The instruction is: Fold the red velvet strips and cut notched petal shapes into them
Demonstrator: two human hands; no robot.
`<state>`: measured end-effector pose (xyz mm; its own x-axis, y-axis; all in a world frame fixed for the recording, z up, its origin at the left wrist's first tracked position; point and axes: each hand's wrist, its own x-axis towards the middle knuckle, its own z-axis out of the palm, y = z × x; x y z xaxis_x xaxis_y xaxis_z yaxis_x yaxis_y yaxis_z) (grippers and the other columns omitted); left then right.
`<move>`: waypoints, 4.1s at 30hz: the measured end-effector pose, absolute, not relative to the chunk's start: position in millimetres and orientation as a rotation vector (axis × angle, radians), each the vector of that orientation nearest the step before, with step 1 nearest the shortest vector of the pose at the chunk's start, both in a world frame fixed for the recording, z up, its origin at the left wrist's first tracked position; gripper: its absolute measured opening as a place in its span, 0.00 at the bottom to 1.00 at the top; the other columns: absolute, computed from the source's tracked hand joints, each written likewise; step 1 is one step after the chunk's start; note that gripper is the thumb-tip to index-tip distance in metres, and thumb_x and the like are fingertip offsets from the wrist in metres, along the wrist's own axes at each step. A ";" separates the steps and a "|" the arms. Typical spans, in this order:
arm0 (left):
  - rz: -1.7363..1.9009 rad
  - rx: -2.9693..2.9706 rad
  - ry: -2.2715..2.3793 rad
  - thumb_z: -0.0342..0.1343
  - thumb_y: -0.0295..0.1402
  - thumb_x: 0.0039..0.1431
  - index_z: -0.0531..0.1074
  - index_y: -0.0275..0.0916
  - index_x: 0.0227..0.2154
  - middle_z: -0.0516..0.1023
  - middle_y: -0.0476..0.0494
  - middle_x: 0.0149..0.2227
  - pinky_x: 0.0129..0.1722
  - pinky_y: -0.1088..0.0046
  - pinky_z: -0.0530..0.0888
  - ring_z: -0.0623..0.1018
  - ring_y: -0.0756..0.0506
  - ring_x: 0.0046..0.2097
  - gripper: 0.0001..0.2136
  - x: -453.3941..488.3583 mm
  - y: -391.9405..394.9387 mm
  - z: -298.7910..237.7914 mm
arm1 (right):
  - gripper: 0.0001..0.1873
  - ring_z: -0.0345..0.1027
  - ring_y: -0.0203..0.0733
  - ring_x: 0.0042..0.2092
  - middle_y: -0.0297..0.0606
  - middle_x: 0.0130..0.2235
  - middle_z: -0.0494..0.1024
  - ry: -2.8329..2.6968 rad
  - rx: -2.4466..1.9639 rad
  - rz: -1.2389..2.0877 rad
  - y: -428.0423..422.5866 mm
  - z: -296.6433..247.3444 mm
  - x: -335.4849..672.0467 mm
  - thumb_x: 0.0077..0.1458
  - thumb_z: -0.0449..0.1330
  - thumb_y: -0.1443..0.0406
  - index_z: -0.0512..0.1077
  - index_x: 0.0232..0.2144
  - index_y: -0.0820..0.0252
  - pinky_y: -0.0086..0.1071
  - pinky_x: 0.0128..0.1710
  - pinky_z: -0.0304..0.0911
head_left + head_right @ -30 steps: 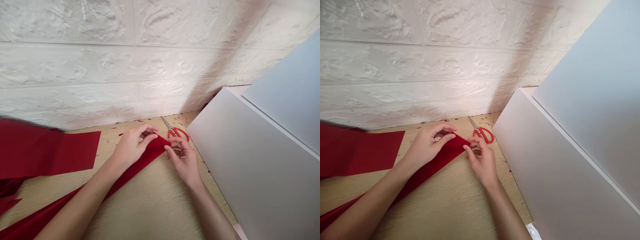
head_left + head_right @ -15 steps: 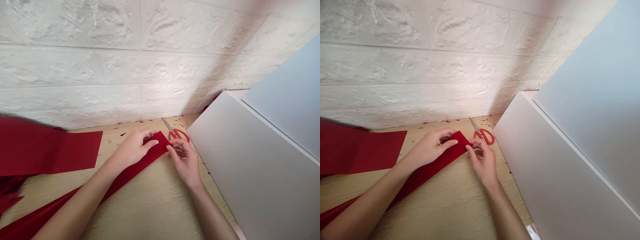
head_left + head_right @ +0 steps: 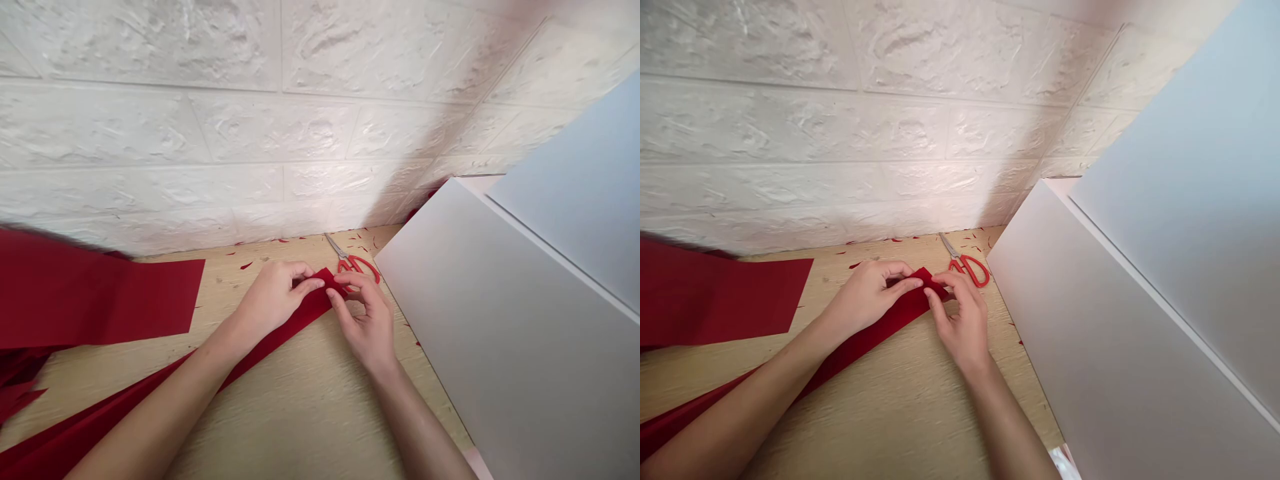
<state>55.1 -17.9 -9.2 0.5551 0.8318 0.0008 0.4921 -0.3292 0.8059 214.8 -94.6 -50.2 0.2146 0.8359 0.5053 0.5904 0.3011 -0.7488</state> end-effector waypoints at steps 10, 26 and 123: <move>0.501 1.999 1.069 0.54 0.41 0.64 0.70 0.38 0.22 0.70 0.52 0.22 0.29 0.72 0.59 0.63 0.51 0.26 0.17 53.4 -17.5 -10.1 | 0.09 0.76 0.43 0.44 0.40 0.45 0.81 -1.423 -1.522 0.350 -94.6 -53.0 213.3 0.62 0.62 0.61 0.75 0.44 0.54 0.38 0.42 0.74; 0.518 1.923 0.998 0.47 0.40 0.69 0.77 0.40 0.34 0.82 0.49 0.35 0.35 0.72 0.67 0.76 0.48 0.33 0.15 51.3 -18.4 -6.4 | 0.05 0.78 0.39 0.36 0.37 0.40 0.82 -1.316 -1.513 0.418 -95.6 -54.8 211.6 0.61 0.62 0.62 0.75 0.40 0.54 0.34 0.38 0.75; 0.538 2.056 1.017 0.52 0.30 0.65 0.79 0.44 0.40 0.84 0.53 0.42 0.38 0.72 0.74 0.81 0.48 0.40 0.10 44.3 -18.0 3.4 | 0.05 0.76 0.36 0.36 0.35 0.38 0.81 -1.478 -1.435 0.514 -99.4 -45.5 215.6 0.62 0.60 0.65 0.76 0.39 0.55 0.29 0.37 0.74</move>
